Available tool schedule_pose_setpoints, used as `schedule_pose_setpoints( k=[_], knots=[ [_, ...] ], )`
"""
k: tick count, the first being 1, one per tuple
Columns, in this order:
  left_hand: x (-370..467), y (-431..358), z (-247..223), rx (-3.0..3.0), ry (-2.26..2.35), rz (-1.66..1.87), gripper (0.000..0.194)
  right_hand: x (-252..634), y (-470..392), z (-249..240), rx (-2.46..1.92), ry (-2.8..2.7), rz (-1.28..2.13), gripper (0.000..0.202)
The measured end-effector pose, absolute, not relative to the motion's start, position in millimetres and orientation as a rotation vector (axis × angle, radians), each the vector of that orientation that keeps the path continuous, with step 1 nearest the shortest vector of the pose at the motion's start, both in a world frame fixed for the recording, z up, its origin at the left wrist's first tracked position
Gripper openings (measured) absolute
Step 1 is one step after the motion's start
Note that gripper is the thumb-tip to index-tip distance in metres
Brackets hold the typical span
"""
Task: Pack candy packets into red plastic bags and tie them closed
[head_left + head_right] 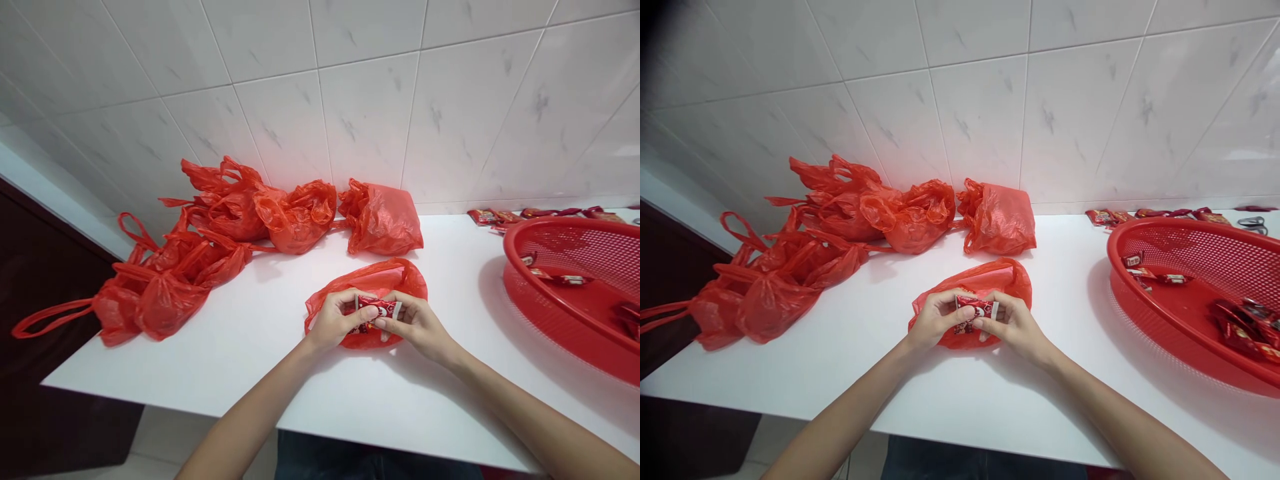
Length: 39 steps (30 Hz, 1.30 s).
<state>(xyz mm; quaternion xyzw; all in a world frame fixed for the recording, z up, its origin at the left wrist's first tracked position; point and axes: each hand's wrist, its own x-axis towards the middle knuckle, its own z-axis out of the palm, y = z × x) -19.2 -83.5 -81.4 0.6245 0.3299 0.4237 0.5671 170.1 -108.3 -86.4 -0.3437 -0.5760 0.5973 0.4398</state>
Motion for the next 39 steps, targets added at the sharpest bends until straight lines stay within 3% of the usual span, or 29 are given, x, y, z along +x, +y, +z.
schedule_pose_setpoints(
  k=[8,14,23,39],
  knots=[
    [-18.4,-82.8,-82.8,1.339,0.800,0.975,0.031,168.5,-108.2,-86.3,-0.815,-1.407,1.515,0.028],
    [-18.0,-81.3,-83.8,1.321,0.775,0.932,0.046,170.8,-105.9,-86.7,-0.831,-1.350,1.564,0.031],
    [-18.2,-83.0,-79.4,1.376,0.691,0.951,0.030,172.1,-100.5,-88.4,-0.810,-1.194,1.600,0.036],
    [-20.5,-81.1,-72.7,1.328,0.823,1.008,0.042,173.7,-102.4,-88.6,-0.854,-1.275,1.615,0.037]
  ],
)
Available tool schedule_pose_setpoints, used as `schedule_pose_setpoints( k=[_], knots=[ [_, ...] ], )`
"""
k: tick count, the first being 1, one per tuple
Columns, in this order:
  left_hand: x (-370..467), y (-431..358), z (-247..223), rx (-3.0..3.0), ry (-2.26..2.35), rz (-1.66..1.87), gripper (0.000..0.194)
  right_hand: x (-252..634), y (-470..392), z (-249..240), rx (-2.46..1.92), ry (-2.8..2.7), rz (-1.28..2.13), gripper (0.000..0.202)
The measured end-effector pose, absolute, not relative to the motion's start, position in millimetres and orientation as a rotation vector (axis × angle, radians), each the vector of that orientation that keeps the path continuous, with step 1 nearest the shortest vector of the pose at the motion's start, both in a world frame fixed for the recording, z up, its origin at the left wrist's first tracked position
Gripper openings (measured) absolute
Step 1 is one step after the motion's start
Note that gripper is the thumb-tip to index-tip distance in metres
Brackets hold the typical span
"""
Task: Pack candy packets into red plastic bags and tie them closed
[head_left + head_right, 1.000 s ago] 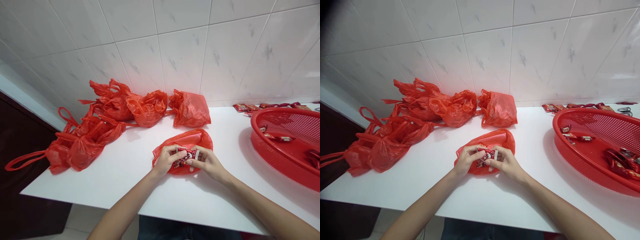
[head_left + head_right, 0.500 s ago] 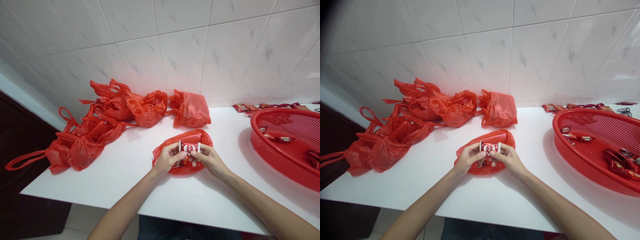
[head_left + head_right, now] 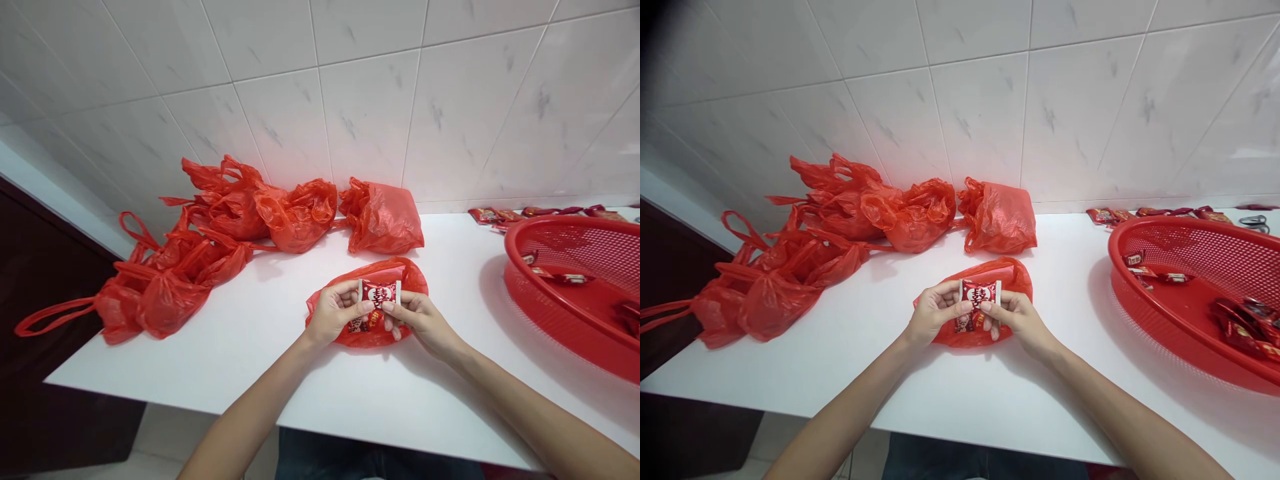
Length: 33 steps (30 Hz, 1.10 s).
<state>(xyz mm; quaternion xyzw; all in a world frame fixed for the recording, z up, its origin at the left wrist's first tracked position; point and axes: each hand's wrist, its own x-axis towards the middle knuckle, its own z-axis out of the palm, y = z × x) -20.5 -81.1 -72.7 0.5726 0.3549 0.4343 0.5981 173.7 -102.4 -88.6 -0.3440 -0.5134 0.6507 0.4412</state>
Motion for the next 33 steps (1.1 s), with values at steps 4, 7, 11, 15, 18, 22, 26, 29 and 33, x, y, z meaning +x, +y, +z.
schedule_pose_setpoints(
  k=[4,7,11,15,18,22,26,29,33],
  knots=[
    [-21.4,-79.1,-78.1,1.340,0.833,1.009,0.047,173.8,-102.1,-86.7,-0.877,-1.297,1.565,0.039],
    [-25.1,-74.2,-84.4,1.390,0.919,1.043,0.048,177.6,-99.0,-85.6,-0.924,-1.306,1.406,0.039],
    [-33.3,-66.8,-92.1,1.667,1.235,1.125,0.032,184.7,-92.0,-88.4,-1.079,-1.388,1.214,0.044],
    [-37.8,-62.8,-101.9,1.986,1.369,1.017,0.039,188.9,-85.5,-99.6,-1.233,-1.511,0.973,0.040],
    [-37.9,-60.4,-110.8,2.084,1.390,0.891,0.043,190.1,-83.1,-109.2,-1.300,-1.604,0.829,0.046],
    [-37.7,-56.9,-119.0,2.190,1.360,0.839,0.044,190.0,-83.2,-117.0,-1.303,-1.745,0.712,0.056],
    [-37.2,-54.5,-121.7,2.276,1.405,0.802,0.042,188.5,-83.7,-123.1,-1.297,-1.879,0.617,0.056],
    [-35.7,-52.6,-122.5,2.327,1.444,0.780,0.041,187.4,-84.4,-127.7,-1.312,-1.940,0.612,0.059],
    [-33.7,-49.5,-123.1,2.343,1.418,0.786,0.040,185.8,-86.3,-130.5,-1.311,-1.967,0.631,0.061]
  ],
)
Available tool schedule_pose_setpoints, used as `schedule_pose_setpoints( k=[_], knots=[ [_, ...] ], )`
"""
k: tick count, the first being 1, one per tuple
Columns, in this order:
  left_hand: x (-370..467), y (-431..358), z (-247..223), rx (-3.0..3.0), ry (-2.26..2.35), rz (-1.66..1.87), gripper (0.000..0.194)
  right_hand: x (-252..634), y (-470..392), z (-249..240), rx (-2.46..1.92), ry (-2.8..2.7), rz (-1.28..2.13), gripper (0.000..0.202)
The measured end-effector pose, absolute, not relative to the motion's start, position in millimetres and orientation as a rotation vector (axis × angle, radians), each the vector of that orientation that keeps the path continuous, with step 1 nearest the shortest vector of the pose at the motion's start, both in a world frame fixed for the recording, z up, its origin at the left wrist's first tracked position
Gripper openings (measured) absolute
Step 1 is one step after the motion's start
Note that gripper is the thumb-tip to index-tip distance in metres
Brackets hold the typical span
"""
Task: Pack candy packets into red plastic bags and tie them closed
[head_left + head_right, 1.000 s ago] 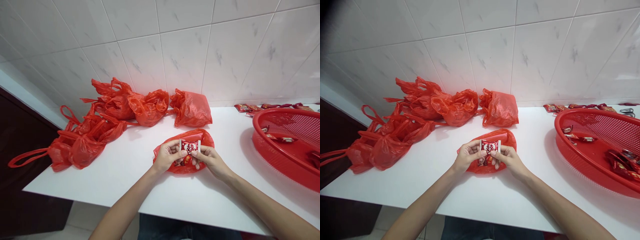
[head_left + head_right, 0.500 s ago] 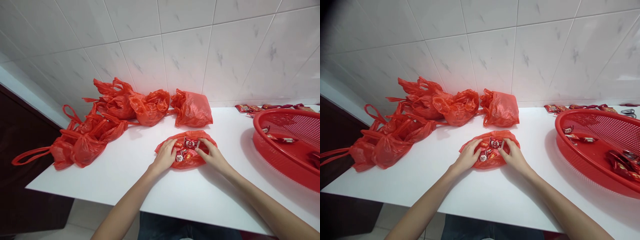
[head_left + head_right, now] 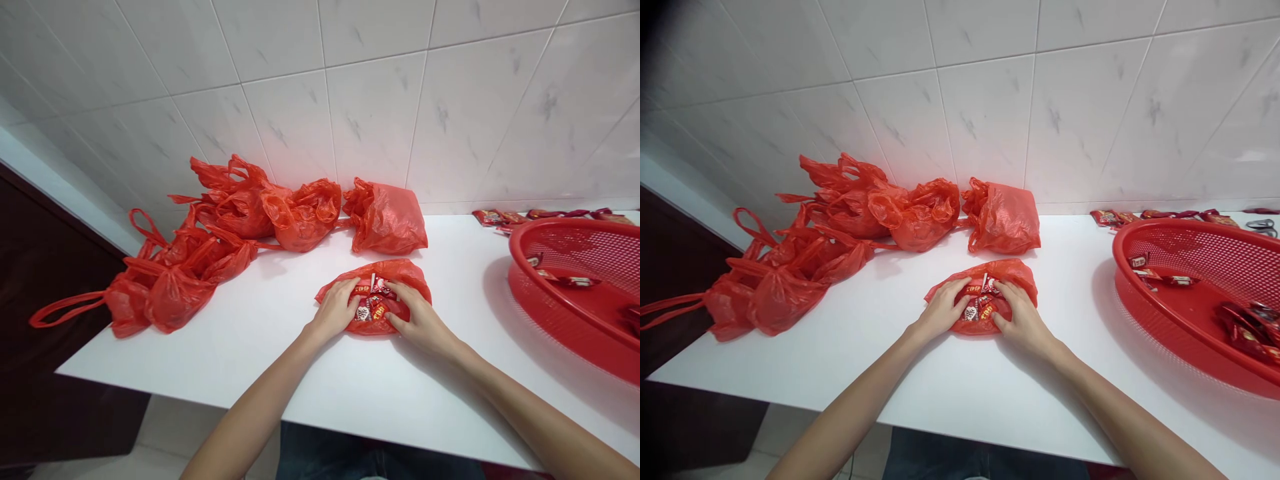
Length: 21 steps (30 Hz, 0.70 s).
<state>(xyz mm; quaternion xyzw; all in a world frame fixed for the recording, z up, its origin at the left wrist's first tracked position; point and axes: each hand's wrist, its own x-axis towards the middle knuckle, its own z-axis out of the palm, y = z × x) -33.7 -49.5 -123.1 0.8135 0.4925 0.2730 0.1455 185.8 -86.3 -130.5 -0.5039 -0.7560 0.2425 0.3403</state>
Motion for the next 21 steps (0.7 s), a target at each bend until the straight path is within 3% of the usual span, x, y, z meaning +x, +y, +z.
schedule_pose_setpoints(
  k=[21],
  knots=[
    [-34.7,-47.4,-116.6,2.379,1.263,0.928,0.038,181.9,-89.2,-128.8,-1.290,-1.941,0.617,0.050]
  ],
)
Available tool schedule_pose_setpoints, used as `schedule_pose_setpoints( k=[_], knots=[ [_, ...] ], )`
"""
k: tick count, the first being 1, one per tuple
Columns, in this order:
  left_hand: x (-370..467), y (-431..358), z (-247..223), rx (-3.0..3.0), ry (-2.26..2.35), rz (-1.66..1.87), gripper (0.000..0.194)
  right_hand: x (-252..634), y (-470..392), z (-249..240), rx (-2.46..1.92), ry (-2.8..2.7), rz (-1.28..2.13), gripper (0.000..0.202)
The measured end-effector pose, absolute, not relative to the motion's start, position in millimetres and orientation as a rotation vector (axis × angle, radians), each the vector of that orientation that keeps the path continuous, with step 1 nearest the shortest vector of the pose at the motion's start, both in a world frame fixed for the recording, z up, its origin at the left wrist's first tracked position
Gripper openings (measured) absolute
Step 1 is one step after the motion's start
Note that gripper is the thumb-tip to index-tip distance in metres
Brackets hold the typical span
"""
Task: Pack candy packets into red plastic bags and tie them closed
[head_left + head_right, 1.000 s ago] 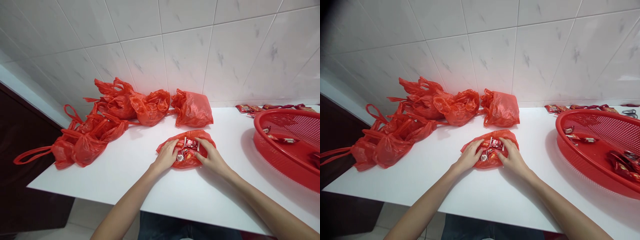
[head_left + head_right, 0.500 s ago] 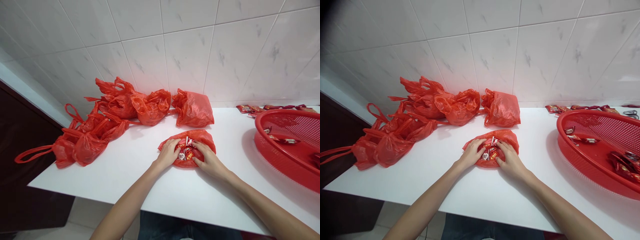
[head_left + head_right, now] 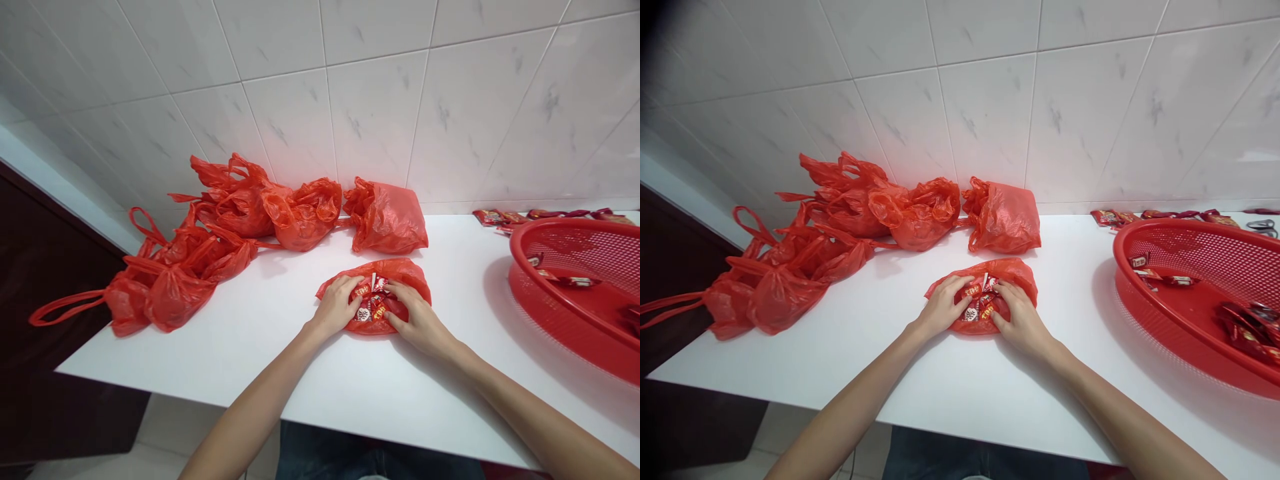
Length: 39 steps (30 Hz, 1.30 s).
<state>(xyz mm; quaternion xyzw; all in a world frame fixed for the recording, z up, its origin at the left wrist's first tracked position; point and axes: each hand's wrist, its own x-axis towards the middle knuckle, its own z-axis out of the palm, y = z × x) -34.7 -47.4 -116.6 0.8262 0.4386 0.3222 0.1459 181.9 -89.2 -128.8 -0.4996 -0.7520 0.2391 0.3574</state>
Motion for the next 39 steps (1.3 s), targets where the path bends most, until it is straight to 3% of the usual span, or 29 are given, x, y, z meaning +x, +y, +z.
schedule_pose_setpoints(
  k=[6,15,28,39],
  knots=[
    [-27.9,-63.4,-101.9,2.343,0.973,1.188,0.036,176.4,-93.7,-109.2,-1.086,-1.684,0.864,0.032],
    [-18.7,-77.5,-97.9,2.207,0.761,1.334,0.036,176.8,-98.7,-94.7,-0.899,-1.385,1.272,0.031],
    [-17.5,-80.8,-99.1,2.007,0.923,1.344,0.020,175.7,-100.3,-87.9,-0.969,-1.299,1.354,0.035],
    [-17.7,-80.1,-99.5,1.979,0.898,1.291,0.028,178.9,-98.0,-86.5,-0.875,-1.151,1.564,0.038]
  ],
)
